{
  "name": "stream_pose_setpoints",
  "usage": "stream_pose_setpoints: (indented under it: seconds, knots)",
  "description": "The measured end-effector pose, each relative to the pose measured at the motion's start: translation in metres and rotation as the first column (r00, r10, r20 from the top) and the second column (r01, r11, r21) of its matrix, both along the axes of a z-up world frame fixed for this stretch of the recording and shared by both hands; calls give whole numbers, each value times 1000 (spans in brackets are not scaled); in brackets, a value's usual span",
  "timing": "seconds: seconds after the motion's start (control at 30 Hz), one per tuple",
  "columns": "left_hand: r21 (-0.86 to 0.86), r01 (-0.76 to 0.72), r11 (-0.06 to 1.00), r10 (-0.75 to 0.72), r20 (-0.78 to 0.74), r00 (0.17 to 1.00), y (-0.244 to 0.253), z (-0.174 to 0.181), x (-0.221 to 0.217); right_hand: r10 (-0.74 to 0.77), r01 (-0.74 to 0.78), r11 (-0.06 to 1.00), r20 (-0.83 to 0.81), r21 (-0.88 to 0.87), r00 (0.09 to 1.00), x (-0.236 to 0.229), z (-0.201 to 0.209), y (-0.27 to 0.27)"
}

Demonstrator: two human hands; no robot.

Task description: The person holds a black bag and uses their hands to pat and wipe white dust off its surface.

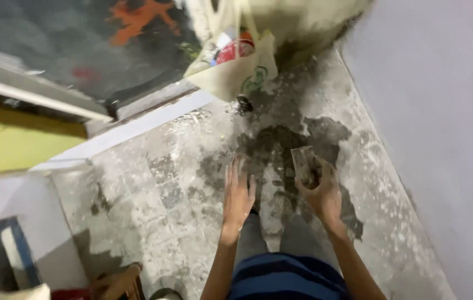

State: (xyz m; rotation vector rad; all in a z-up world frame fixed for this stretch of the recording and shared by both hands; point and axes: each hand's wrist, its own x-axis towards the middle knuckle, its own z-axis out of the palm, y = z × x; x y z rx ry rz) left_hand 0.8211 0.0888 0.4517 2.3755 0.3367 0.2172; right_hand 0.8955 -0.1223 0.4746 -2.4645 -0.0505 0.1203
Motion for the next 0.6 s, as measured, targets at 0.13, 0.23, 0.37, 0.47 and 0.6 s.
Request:
stream_pose_setpoints:
  seconds: [0.13,0.23,0.37,0.47,0.6]
  knots:
    - [65,-80,995,79,13,997,-18,40,-20,104,-117,985,96,129,990,0,36,-9]
    - [67,-195,979,196,-20,980,-37,56,-41,205,-233,954,158,189,966,9,43,-13]
    - [90,-372,924,373,6,928,-71,66,-75,365,-405,895,217,186,906,15,46,-34]
    - [112,-486,867,493,-43,869,-95,73,-97,455,-487,850,187,199,870,20,42,-36]
    - [115,-637,763,643,-29,765,-113,87,-129,583,-588,769,103,251,806,15,48,-24]
